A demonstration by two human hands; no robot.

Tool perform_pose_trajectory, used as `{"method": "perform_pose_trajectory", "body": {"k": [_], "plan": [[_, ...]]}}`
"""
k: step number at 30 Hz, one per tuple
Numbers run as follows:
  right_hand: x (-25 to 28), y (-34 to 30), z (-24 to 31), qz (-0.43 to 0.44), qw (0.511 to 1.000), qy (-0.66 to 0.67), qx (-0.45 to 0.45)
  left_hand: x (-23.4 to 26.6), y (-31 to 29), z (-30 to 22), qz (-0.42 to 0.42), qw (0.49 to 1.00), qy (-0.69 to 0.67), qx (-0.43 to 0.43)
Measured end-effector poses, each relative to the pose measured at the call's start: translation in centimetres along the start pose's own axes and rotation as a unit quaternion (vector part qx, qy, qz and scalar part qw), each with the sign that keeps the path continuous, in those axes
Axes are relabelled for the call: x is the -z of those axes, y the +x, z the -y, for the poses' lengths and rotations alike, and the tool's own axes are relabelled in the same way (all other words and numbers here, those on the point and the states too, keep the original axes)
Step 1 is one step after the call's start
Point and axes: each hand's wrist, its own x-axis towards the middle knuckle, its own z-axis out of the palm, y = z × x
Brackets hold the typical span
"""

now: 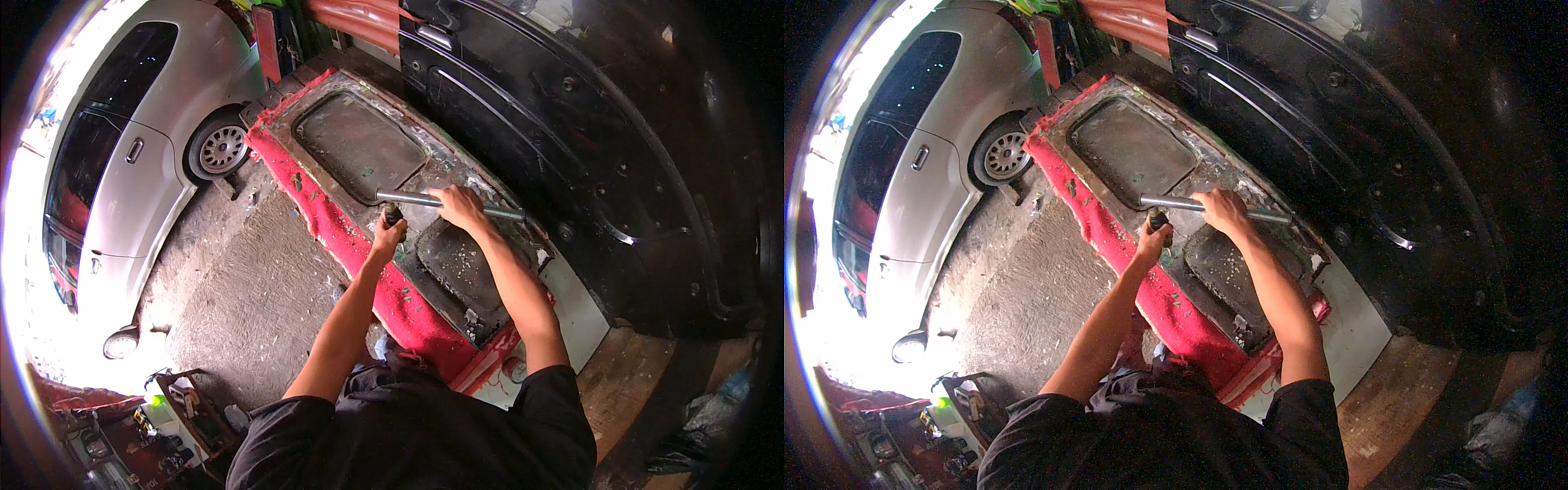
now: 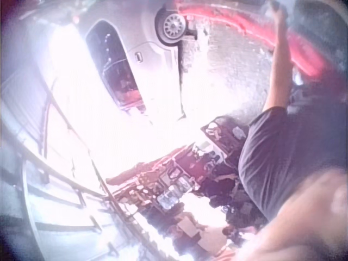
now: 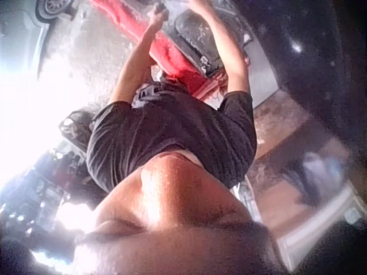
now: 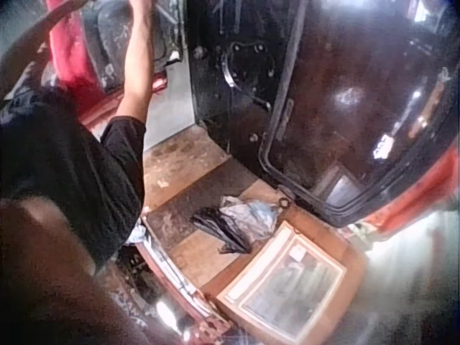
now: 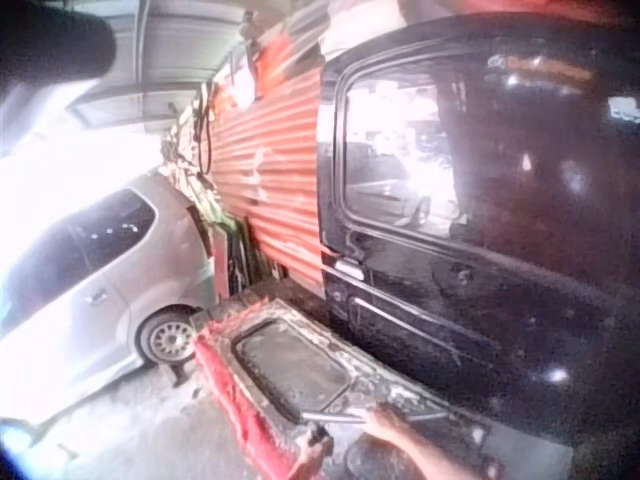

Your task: The person scrapes a surface on a red car part with a metal tool, then opens a small container and uses a plastic scraper to spread a paste-like substance onto the surface.

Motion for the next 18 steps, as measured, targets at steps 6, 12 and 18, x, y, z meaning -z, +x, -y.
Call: {"method": "perform_pose_trajectory", "body": {"k": [6, 12, 18], "plan": [[-0.8, 2.2, -1.1, -0.053, 0.994, 0.094, -0.036, 0.0, -0.2, 0.4, -0.008, 1.000, 0.002, 0.008], [-0.3, 3.7, -1.6, 0.018, 0.992, -0.073, 0.104, -0.1, 0.1, 0.2, -0.006, 1.000, -0.019, 0.018], [-1.4, 5.9, -1.5, -0.033, 0.995, 0.060, 0.068, -0.6, 0.1, 0.0, -0.045, 0.999, 0.013, -0.001]]}}
